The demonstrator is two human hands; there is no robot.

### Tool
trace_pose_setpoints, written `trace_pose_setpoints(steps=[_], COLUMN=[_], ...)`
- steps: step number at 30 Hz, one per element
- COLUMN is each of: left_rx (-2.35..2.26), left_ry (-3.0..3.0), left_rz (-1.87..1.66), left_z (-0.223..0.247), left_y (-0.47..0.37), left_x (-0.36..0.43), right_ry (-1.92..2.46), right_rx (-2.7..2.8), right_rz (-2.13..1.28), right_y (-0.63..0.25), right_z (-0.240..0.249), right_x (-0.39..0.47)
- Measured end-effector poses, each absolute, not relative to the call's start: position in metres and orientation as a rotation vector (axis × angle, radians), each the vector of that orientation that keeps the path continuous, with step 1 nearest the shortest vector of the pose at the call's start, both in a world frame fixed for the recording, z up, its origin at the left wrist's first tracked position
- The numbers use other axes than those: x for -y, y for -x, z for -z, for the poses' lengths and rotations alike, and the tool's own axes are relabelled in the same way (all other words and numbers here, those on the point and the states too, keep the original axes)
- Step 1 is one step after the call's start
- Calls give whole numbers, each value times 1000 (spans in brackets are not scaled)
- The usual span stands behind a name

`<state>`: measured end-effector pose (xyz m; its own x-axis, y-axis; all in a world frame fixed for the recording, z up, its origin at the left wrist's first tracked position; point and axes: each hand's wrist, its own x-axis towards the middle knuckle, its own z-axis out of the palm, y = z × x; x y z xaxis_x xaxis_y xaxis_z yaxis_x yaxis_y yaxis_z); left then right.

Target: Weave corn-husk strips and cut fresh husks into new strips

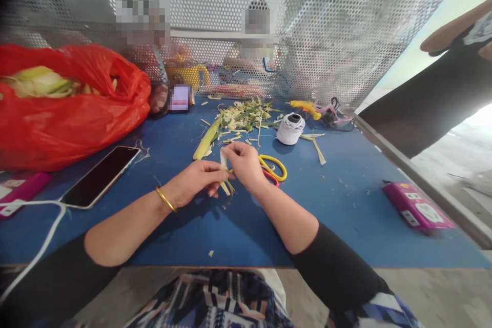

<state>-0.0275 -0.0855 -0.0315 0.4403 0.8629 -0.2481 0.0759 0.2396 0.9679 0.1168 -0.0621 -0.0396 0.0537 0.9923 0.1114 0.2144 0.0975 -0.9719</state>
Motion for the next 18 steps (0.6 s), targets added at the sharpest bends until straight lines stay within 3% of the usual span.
trace_pose_setpoints(steps=[7, 18], left_rx=[-1112, -1044], left_ry=[-1087, -1150], left_rz=[-811, -846], left_z=[29, 34], left_y=[33, 31], left_x=[77, 77], right_ry=[1259, 1309], right_rx=[1309, 1241], right_rz=[-1332, -1025], right_y=[-126, -123], right_z=[28, 48], right_x=[61, 56])
